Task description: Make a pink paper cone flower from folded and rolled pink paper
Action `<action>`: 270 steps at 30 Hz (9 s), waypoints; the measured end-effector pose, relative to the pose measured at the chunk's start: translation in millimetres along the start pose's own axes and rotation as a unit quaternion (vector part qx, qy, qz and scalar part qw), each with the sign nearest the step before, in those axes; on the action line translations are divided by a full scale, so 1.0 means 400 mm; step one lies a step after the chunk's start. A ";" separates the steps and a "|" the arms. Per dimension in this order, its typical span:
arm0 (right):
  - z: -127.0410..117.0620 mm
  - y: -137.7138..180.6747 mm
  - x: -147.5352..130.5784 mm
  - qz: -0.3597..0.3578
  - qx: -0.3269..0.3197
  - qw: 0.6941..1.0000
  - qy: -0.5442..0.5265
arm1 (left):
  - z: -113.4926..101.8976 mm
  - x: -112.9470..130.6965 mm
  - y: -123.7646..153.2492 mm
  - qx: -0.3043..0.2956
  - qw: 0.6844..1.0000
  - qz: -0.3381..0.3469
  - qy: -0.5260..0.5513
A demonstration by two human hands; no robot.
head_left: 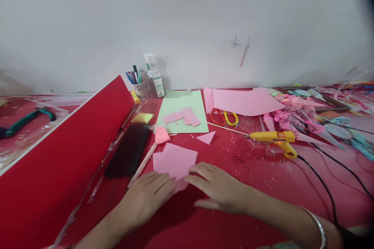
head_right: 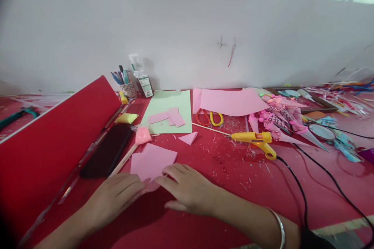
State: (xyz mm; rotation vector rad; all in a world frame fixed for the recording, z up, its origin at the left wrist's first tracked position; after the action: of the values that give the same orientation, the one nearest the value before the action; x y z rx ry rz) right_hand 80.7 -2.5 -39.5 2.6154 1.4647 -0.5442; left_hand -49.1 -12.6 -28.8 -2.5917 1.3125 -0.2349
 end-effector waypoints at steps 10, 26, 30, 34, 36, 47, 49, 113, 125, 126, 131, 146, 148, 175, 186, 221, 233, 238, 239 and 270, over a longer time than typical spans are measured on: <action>-0.054 0.083 0.037 -0.008 0.148 0.985 0.090 | -0.045 0.103 -0.100 -0.001 0.987 0.131 0.094; -0.023 0.208 0.101 0.097 -0.023 0.995 -0.021 | 0.121 0.014 -0.115 -0.206 0.975 0.004 0.087; -0.026 0.201 0.113 0.107 -0.037 0.988 -0.106 | 0.110 0.027 -0.114 -0.210 0.972 0.004 0.109; -0.030 0.204 0.122 0.110 -0.073 0.975 -0.178 | 0.092 0.027 -0.130 -0.197 0.970 -0.001 0.141; -0.023 0.208 0.116 0.088 -0.111 0.973 -0.182 | 0.091 0.021 -0.137 -0.194 0.969 -0.004 0.153; -0.031 0.191 0.123 0.133 -0.006 0.976 -0.170 | 0.122 0.008 -0.128 -0.200 0.968 -0.031 0.148; -0.040 0.176 0.130 0.137 0.016 0.974 -0.179 | 0.124 0.010 -0.129 -0.193 0.969 -0.039 0.152; 0.008 0.031 0.211 0.269 0.040 0.962 0.032 | 0.152 -0.005 -0.129 -0.089 0.969 -0.147 0.176; 0.007 0.030 0.209 0.275 0.032 0.960 0.047 | 0.144 0.000 -0.128 -0.091 0.970 -0.129 0.183; 0.007 0.030 0.209 0.276 0.032 0.960 0.046 | 0.144 0.000 -0.127 -0.091 0.970 -0.129 0.186; 0.007 0.027 0.208 0.280 0.033 0.958 0.059 | 0.143 -0.002 -0.124 -0.098 0.968 -0.132 0.191; 0.002 0.020 0.197 0.248 0.025 0.966 0.073 | 0.139 0.007 -0.124 -0.130 0.976 -0.096 0.144; 0.002 0.019 0.195 0.244 0.020 0.966 0.080 | 0.138 0.007 -0.122 -0.137 0.977 -0.091 0.133; -0.016 0.067 0.151 0.162 0.073 0.978 0.107 | 0.132 0.019 -0.118 -0.178 0.973 -0.063 0.131; 0.016 0.121 0.025 -0.014 -0.019 0.996 0.090 | 0.141 0.022 -0.112 -0.187 0.970 -0.071 0.139; -0.052 0.219 0.195 0.230 0.128 0.964 0.032 | 0.116 0.022 -0.108 -0.195 0.967 -0.070 0.149; -0.052 0.189 0.199 0.276 0.153 0.946 -0.073 | 0.081 0.053 -0.148 -0.126 0.988 -0.092 0.018; -0.078 0.172 0.172 0.301 0.191 0.915 -0.191 | 0.048 0.071 -0.169 -0.076 0.989 -0.088 -0.097; -0.084 0.169 0.163 0.301 0.195 0.911 -0.206 | 0.048 0.071 -0.172 -0.088 0.987 -0.090 -0.103; -0.004 0.130 0.055 -0.026 0.043 0.982 0.181 | 0.094 0.045 -0.085 -0.046 0.995 0.052 0.071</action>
State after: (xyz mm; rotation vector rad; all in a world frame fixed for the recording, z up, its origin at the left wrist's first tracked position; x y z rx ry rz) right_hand 135.1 -12.1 -50.4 2.8668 1.6401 -0.1376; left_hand -3.1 -2.6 -54.9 -2.6143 1.5378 -0.3540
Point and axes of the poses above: each hand's wrist, its own y-axis away from the middle knuckle, its own z-axis out of the palm, x = y × z, the point moved 6 cm from there along -y, towards the middle knuckle, and after that the axes turned 2 degrees about -x, right-handed, at the moved point
